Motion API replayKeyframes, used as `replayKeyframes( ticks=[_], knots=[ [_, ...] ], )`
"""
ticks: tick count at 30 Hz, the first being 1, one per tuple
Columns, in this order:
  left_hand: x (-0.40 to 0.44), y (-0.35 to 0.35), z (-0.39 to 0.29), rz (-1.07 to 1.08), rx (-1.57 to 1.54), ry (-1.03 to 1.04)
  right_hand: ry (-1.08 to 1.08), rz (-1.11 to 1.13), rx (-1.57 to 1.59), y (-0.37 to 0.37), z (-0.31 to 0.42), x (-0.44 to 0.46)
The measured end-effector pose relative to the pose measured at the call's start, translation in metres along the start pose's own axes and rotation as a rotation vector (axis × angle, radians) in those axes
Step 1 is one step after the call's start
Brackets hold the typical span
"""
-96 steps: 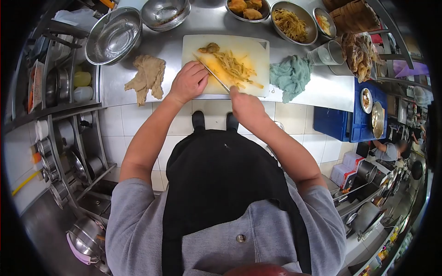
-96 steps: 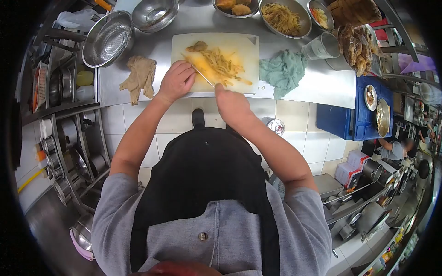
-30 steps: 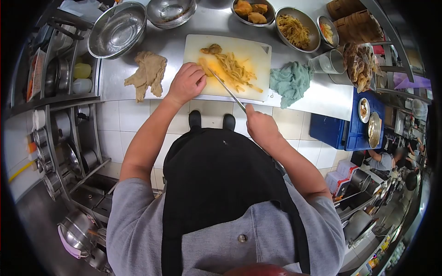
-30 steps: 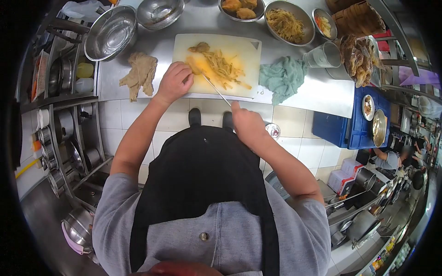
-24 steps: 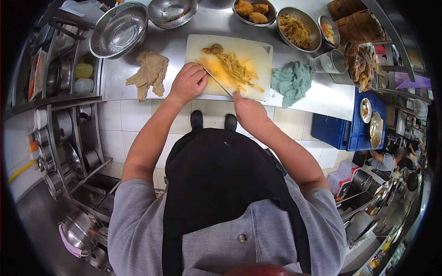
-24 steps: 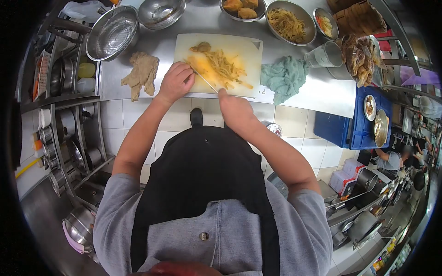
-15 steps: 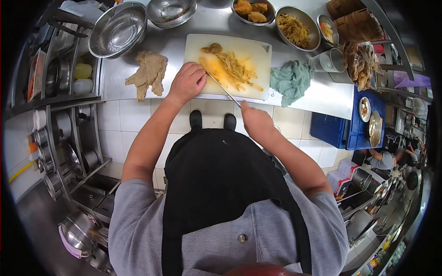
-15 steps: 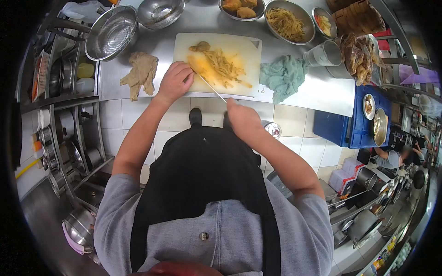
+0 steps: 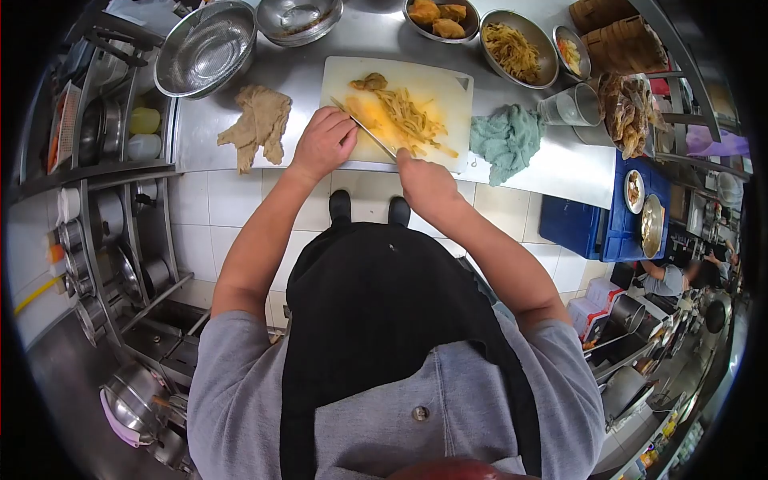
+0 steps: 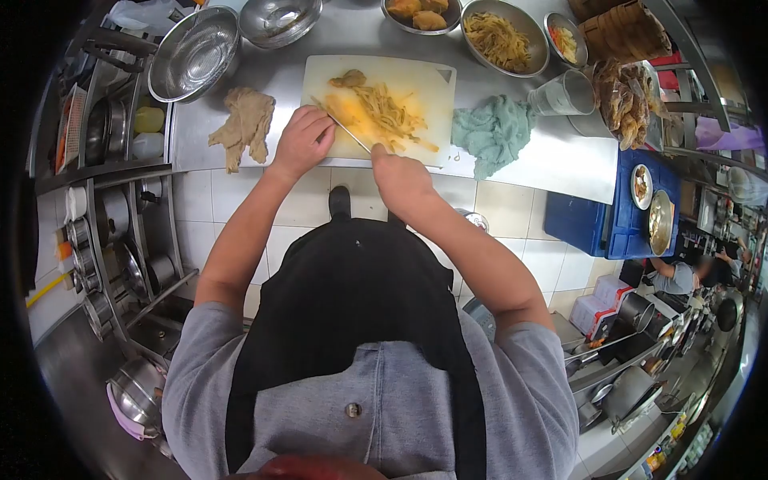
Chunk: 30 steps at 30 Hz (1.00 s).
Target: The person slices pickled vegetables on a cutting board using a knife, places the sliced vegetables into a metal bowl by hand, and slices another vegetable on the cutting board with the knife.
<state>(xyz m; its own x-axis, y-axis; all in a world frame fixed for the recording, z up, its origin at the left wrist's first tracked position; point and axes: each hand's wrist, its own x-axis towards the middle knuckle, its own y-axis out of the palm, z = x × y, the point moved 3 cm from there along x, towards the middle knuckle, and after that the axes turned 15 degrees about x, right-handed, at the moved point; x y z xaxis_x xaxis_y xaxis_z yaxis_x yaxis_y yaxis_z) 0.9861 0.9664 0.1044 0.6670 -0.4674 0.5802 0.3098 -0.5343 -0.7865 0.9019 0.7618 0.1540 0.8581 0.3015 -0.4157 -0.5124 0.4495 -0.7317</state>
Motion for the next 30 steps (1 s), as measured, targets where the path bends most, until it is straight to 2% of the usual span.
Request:
replayKeyframes(
  ticks=[9,22,30],
  knots=[
    [-0.002,0.000,0.000,-0.008,-0.011,-0.013,0.035,0.016,0.011,0.003,-0.027,-0.063],
    [-0.003,0.000,-0.001,-0.043,0.012,-0.020,-0.023,0.020,0.031,0.001,-0.006,-0.002],
    [-0.003,-0.005,-0.002,-0.041,0.015,-0.030,0.012,0.031,0.003,0.004,-0.030,-0.062]
  ],
)
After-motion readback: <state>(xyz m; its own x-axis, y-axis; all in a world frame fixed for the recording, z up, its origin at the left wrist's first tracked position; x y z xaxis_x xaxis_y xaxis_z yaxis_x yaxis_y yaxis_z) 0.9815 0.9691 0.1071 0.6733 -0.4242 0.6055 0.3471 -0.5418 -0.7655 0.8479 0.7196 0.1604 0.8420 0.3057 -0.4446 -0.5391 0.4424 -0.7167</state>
